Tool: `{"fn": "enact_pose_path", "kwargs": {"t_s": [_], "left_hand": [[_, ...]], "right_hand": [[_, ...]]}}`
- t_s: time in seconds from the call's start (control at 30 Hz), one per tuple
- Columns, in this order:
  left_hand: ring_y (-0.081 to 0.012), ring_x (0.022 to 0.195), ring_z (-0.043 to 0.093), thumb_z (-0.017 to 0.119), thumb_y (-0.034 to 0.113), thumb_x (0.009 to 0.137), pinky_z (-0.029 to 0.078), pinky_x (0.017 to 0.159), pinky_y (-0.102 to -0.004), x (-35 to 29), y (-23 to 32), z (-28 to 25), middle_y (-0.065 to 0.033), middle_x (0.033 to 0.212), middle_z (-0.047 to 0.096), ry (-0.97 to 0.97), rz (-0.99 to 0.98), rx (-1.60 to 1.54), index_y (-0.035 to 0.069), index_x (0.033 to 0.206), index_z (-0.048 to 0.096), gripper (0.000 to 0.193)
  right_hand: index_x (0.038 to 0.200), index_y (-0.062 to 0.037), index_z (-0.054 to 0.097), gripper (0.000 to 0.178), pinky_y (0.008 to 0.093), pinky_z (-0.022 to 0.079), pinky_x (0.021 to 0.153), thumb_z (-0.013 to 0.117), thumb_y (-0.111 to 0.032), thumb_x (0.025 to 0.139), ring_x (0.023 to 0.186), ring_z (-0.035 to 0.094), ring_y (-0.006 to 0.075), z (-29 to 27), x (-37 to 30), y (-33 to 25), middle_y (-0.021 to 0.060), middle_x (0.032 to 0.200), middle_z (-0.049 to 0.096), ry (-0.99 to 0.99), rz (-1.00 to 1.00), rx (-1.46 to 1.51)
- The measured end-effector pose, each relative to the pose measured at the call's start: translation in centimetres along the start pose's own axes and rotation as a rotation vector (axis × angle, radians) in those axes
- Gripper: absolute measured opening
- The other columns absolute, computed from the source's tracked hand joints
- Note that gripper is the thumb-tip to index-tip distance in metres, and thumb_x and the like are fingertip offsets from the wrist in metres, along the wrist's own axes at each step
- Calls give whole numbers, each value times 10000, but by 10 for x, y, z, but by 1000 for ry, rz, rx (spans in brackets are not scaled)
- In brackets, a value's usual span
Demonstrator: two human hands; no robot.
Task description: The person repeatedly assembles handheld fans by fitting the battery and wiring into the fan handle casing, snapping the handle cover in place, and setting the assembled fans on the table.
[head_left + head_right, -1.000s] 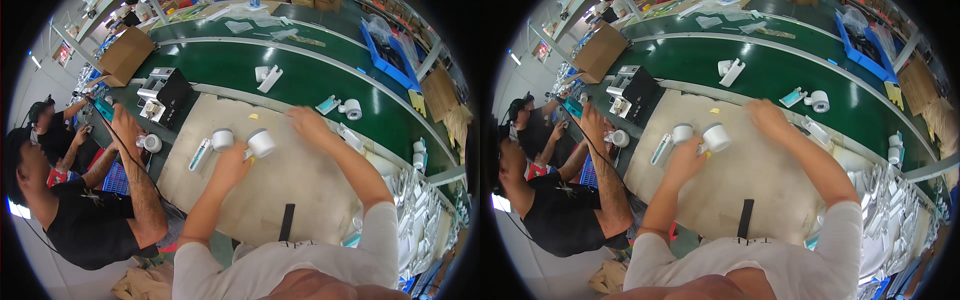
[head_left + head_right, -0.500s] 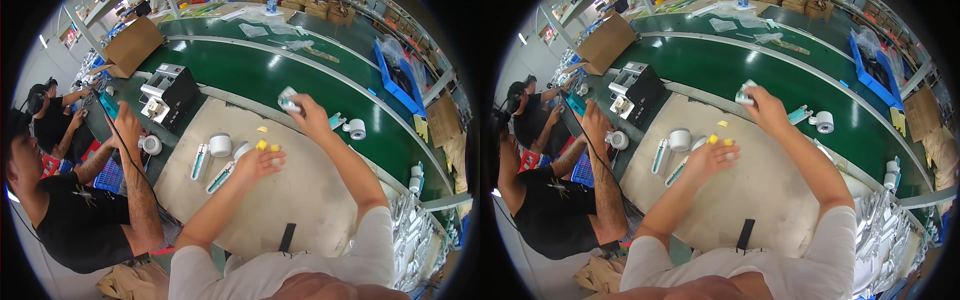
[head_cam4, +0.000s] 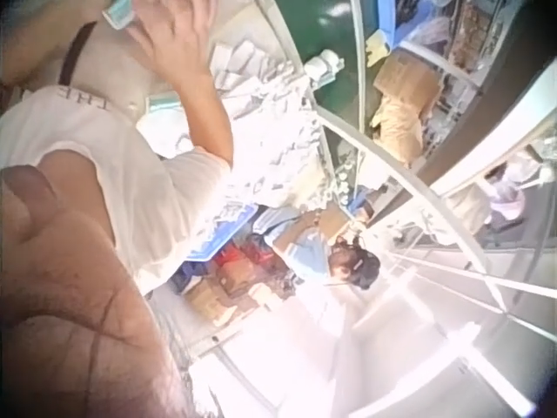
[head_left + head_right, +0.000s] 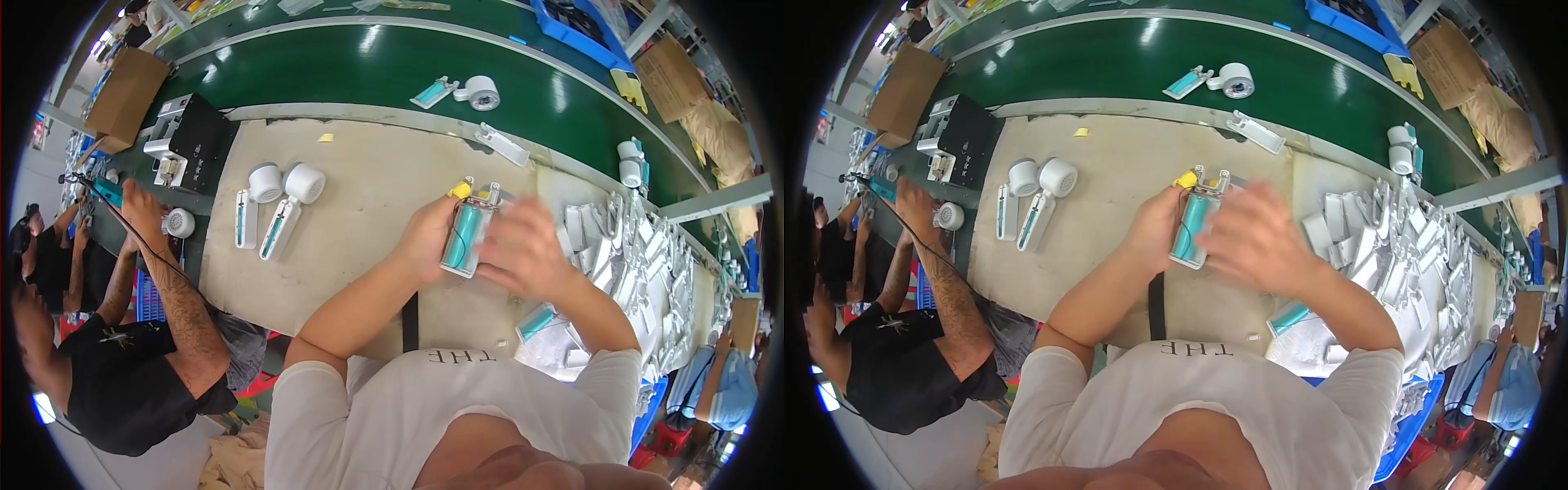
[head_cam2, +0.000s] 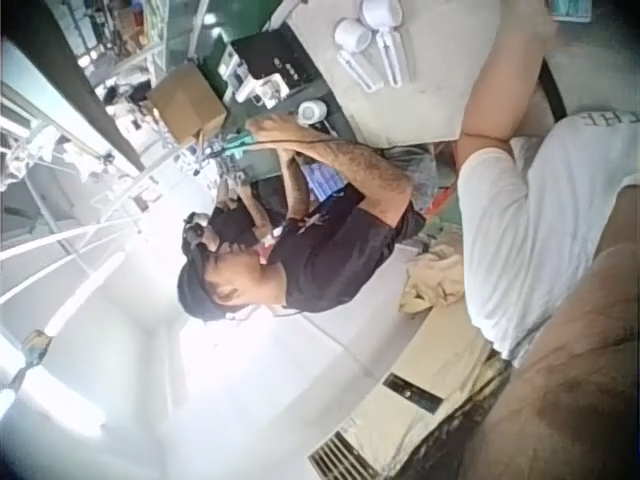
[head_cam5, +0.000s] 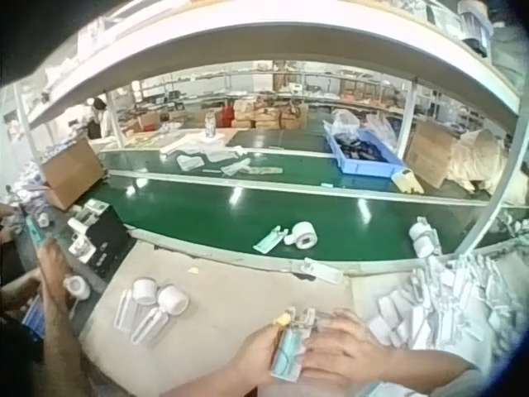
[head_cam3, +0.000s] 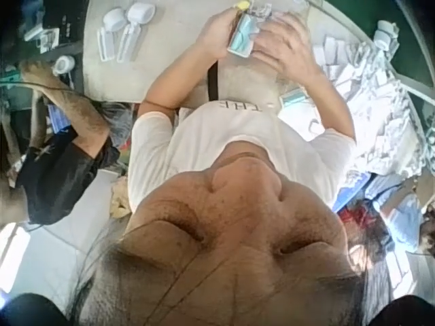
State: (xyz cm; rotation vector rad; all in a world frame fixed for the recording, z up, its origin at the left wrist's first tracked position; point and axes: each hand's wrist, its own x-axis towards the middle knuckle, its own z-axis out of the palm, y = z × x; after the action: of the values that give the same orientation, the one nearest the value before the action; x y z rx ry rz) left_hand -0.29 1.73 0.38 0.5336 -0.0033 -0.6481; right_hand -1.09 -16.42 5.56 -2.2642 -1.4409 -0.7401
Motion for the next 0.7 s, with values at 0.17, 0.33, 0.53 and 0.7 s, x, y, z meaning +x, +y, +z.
{"fn": "enact_pose_path", "kwargs": {"t_s": [0.17,0.33,0.53,0.7], "left_hand": [[-240,718,611,335,315,903,523,592,-377,-9,-4,52,-150,966,590,-34,-67,121,6,1144,470,415],[-220,689,605,378,216,862,522,604,-348,-22,1,51,-132,897,580,-95,-22,275,15,1065,467,299],[-166,660,584,421,114,830,494,550,-291,-18,5,47,-112,862,584,91,8,753,17,1022,481,223],[-136,627,566,487,107,807,471,535,-264,-19,8,50,-88,824,583,68,-41,948,22,989,482,202]], "right_hand": [[1359,-127,263,980,375,314,991,814,-178,550,1148,432,246,4,-44,16,122,1255,428,-74,866,970],[1220,-93,428,709,341,400,908,719,6,580,1056,502,253,-7,-54,16,114,1133,496,12,677,673],[1035,-151,602,480,385,500,795,691,-6,587,985,565,300,-58,-36,29,73,997,552,112,-11,-230],[1040,-155,609,451,394,495,806,661,-34,609,991,559,299,-60,-33,29,70,996,554,102,-38,-293]]}}
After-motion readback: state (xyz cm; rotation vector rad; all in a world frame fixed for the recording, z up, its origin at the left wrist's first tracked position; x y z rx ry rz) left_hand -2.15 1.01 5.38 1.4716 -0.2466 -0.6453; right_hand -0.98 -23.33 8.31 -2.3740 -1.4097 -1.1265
